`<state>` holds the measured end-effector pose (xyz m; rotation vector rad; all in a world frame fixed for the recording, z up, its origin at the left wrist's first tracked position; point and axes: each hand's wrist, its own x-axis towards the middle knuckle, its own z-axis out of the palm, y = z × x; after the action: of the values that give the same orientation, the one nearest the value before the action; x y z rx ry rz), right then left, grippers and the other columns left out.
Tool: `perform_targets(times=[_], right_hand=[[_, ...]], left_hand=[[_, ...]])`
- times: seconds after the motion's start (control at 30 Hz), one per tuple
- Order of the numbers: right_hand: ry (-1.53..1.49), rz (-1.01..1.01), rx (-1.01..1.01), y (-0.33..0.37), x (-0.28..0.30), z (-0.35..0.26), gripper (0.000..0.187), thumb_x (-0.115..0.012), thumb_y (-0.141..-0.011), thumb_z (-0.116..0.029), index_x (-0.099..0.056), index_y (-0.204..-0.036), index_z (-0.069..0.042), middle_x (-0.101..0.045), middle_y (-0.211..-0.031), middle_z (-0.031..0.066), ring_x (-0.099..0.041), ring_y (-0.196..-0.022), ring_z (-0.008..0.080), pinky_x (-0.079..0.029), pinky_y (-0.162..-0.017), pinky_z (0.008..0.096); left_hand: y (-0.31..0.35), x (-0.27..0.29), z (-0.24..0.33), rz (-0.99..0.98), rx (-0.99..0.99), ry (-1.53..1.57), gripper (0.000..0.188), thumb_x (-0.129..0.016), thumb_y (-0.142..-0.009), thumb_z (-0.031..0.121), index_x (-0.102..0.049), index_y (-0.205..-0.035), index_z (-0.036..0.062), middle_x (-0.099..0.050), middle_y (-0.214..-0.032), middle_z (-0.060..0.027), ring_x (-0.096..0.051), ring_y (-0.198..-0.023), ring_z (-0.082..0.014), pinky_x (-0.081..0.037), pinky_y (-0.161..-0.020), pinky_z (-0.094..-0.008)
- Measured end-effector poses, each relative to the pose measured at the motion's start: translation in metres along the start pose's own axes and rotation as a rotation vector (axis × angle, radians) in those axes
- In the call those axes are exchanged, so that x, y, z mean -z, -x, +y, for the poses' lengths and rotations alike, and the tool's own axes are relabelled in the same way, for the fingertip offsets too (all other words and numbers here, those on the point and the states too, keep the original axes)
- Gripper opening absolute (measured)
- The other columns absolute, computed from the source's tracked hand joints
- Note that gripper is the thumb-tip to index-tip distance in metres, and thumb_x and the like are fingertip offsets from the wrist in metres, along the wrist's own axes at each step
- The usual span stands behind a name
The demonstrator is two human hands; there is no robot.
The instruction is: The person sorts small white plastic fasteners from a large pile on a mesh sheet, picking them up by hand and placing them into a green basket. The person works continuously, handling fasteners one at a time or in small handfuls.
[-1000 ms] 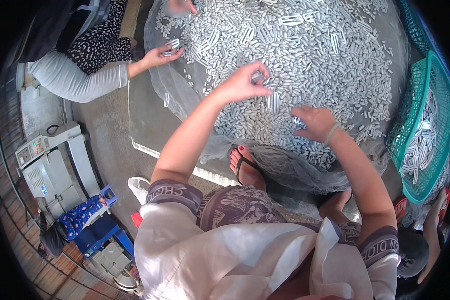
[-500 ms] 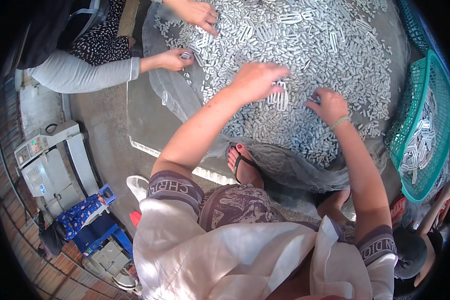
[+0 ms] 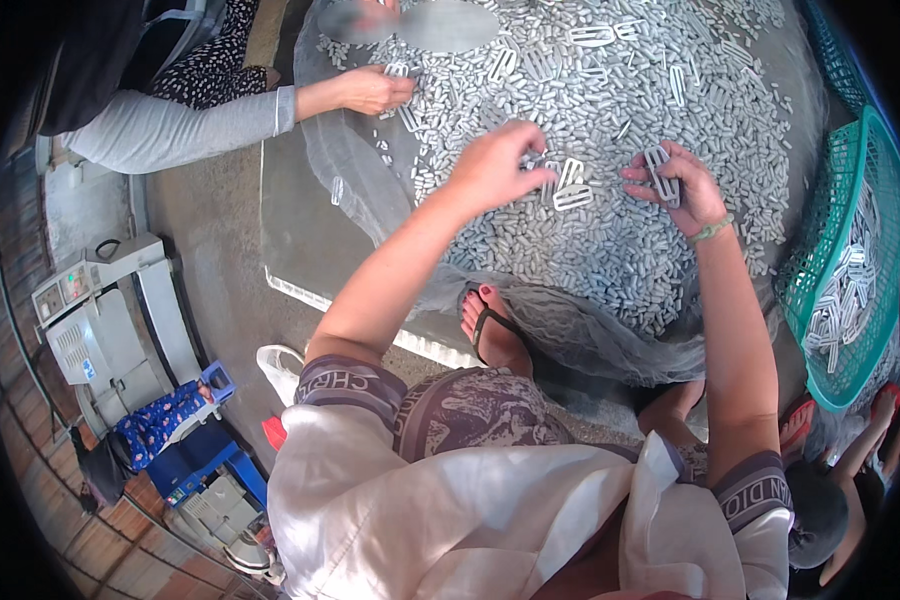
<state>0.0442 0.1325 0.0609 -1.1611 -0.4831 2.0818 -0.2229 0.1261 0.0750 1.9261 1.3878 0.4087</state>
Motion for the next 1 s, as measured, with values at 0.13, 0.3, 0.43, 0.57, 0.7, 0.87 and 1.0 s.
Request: perform_targets(times=[0.13,0.3,0.43,0.57,0.7,0.87,1.0], right_hand=[[0.367,0.032,0.069,-0.007,-0.012,0.018,0.028,-0.047,-0.069,0.001,-0.049,-0.096,-0.005,-0.057,-0.085,0.0104,-0.061,-0.074,0.0199,-0.05,-0.06,0.0305],[1.161,-0.029,0.674,-0.019,-0.027,0.06,0.037,-0.062,-0.075,-0.012,-0.055,-0.111,-0.015,-0.058,-0.09,0.0103,-0.061,-0.083,0.0254,-0.049,-0.063,0.0363],[1.674,0.01,0.389,-0.009,-0.054,0.055,0.043,-0.066,-0.075,-0.02,-0.052,-0.116,-0.02,-0.054,-0.1,0.012,-0.06,-0.087,0.0314,-0.05,-0.068,0.0396],[1.842,0.045,0.444,-0.016,-0.039,0.063,0.046,-0.068,-0.073,-0.02,-0.051,-0.116,-0.02,-0.052,-0.099,0.0113,-0.061,-0.082,0.0295,-0.051,-0.065,0.0392],[1.816,-0.011,0.511,-0.009,-0.039,0.057,0.043,-0.07,-0.07,-0.016,-0.053,-0.109,-0.018,-0.05,-0.093,0.0094,-0.06,-0.077,0.0277,-0.05,-0.063,0.0385],[1.883,-0.123,0.599,-0.008,-0.045,0.061,0.033,-0.069,-0.069,-0.015,-0.055,-0.099,-0.016,-0.048,-0.092,0.0092,-0.06,-0.077,0.0244,-0.051,-0.062,0.0352],[1.726,-0.114,0.57,-0.008,-0.039,0.06,0.025,-0.066,-0.069,-0.009,-0.055,-0.092,-0.011,-0.05,-0.09,0.0089,-0.06,-0.078,0.0235,-0.05,-0.061,0.034]], left_hand=[[0.004,-0.024,0.025,-0.147,0.053,-0.399,0.035,-0.076,-0.064,0.027,-0.057,-0.088,0.0087,-0.054,-0.098,-0.0068,-0.059,-0.088,-0.0278,-0.048,-0.071,-0.039],[0.005,-0.004,0.002,-0.28,0.103,-0.173,0.029,-0.077,-0.063,0.022,-0.058,-0.079,0.0069,-0.058,-0.082,-0.0068,-0.059,-0.077,-0.0255,-0.047,-0.066,-0.037],[0.015,0.018,-0.018,-0.103,0.187,0.071,0.031,-0.078,-0.062,0.023,-0.057,-0.079,0.0064,-0.061,-0.073,-0.0073,-0.058,-0.066,-0.0234,-0.046,-0.061,-0.0339],[0.032,0.006,-0.006,-0.104,-0.063,-0.176,0.032,-0.076,-0.064,0.023,-0.057,-0.086,0.0091,-0.057,-0.089,-0.0068,-0.059,-0.078,-0.0235,-0.049,-0.063,-0.0348],[0.048,-0.026,0.007,-0.166,-0.132,-0.442,0.029,-0.073,-0.065,0.021,-0.055,-0.085,0.0102,-0.051,-0.094,-0.005,-0.06,-0.08,-0.0247,-0.049,-0.064,-0.0369],[0.061,-0.017,0.003,-0.127,-0.09,-0.359,0.025,-0.072,-0.067,0.019,-0.054,-0.081,0.0087,-0.05,-0.091,-0.0062,-0.059,-0.079,-0.0259,-0.048,-0.064,-0.0383],[0.083,0.01,-0.038,0.121,0.168,-0.21,0.027,-0.073,-0.07,0.021,-0.054,-0.082,0.0064,-0.056,-0.088,-0.0071,-0.058,-0.078,-0.0237,-0.046,-0.067,-0.0348]])
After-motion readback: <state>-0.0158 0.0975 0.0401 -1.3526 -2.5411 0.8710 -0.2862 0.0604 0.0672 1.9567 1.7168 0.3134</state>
